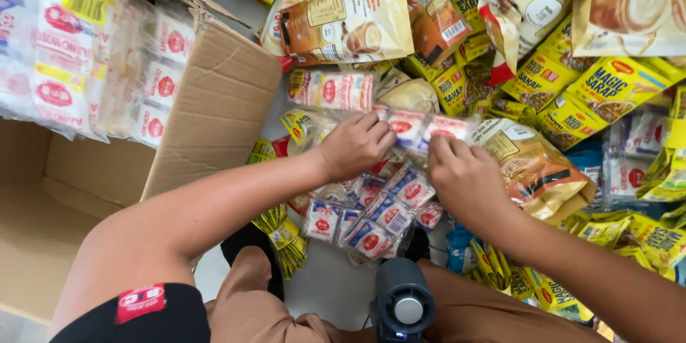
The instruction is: The person packs seasoning and creamer packets into cardboard boxes while sorting them from a pile on the floor.
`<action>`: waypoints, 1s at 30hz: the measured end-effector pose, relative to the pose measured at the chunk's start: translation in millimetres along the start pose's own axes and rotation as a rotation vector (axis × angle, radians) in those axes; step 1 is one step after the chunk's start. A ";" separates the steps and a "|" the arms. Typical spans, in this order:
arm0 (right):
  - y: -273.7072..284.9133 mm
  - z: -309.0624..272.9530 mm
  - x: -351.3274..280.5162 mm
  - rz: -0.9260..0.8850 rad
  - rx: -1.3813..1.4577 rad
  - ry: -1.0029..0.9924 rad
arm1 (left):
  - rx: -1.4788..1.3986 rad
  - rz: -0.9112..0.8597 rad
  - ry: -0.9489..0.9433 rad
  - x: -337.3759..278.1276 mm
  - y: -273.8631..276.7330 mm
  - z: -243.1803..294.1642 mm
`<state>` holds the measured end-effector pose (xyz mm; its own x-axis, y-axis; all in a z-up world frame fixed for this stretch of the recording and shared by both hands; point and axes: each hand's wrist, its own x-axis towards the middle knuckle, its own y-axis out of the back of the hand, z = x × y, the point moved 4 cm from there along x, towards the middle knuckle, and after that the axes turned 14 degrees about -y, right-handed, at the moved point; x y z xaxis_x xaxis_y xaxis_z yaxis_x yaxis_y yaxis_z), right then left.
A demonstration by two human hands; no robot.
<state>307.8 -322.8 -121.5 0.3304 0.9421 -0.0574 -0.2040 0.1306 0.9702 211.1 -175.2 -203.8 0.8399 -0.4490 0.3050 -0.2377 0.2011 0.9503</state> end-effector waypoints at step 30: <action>219.2 -74.8 185.2 0.466 -0.099 0.584 | 0.132 0.445 0.581 -161.9 286.6 -16.7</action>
<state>255.3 -96.6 62.9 -0.3474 0.9136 0.2116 -0.2938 -0.3203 0.9006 15.1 -30.4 18.1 0.7643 0.1904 0.6161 -0.6419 0.1339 0.7550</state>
